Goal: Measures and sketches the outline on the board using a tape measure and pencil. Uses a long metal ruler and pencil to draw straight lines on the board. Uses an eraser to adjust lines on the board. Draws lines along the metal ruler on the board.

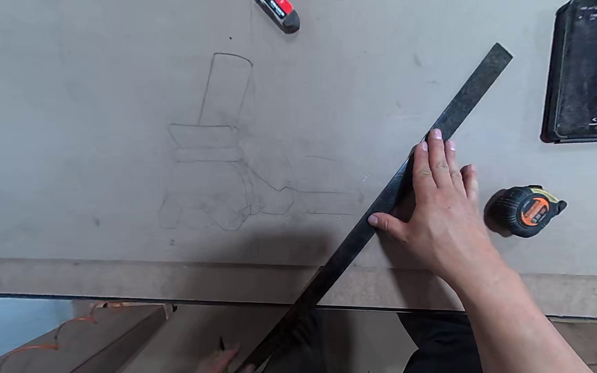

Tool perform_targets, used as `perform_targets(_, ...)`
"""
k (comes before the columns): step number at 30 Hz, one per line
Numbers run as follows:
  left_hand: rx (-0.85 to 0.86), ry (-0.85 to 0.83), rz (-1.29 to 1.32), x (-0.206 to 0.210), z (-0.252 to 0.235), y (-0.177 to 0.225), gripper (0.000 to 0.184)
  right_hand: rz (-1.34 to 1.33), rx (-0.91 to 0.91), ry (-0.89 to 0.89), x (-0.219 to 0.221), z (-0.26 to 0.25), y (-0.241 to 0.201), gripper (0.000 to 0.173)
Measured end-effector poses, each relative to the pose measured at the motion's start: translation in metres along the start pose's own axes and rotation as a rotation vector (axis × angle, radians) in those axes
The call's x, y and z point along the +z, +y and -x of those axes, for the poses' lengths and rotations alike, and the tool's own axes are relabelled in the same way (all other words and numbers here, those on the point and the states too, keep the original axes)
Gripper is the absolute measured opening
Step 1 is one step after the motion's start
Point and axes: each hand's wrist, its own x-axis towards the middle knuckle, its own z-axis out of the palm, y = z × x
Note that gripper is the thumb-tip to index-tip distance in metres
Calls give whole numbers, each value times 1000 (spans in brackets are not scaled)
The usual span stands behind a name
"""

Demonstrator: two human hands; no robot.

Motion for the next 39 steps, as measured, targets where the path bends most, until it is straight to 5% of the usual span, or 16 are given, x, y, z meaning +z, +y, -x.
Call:
perform_targets(8, 467, 130, 204, 16, -144, 122, 35, -3, 5, 65, 13, 9, 3, 130)
perform_targets(13, 461, 171, 467, 56, -200, 169, 21, -15, 22, 77, 14, 5, 3, 130)
perform_targets(39, 448, 230, 339, 75, -217, 180, 11, -37, 22, 70, 9, 1, 7, 128)
